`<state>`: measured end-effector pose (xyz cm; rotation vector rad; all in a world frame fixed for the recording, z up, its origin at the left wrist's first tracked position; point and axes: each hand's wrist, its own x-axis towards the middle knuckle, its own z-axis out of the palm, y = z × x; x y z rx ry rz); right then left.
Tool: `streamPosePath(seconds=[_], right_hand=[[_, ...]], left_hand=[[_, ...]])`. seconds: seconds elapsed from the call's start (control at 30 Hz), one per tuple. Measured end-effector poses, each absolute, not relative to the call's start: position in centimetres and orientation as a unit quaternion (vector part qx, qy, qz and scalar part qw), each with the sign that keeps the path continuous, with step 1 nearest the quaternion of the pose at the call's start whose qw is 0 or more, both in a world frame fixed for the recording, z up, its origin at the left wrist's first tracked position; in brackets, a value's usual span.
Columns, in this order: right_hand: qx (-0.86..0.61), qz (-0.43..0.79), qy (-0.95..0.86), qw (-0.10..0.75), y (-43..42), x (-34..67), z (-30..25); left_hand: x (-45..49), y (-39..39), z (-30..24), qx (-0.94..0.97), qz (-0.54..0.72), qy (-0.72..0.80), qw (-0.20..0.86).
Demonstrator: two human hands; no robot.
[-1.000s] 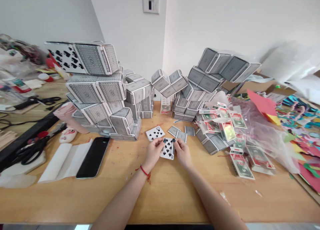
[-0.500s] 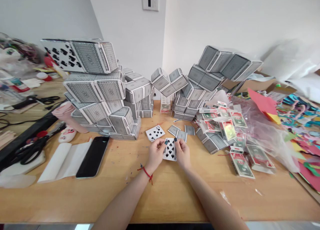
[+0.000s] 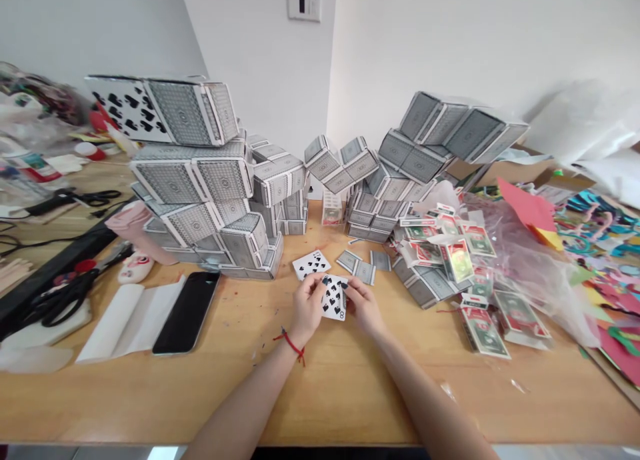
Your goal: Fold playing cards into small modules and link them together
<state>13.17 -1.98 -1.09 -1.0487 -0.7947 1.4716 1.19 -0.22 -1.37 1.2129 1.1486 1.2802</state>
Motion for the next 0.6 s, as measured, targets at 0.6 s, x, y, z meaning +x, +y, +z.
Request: streamPosePath(seconds=[0.6], right_hand=[[-0.387, 0.682, -0.303, 0.541, -2.0, 13.8, -0.7]], left_hand=[[0.2, 0.0, -0.6, 0.576, 0.51, 0.445, 0.458]])
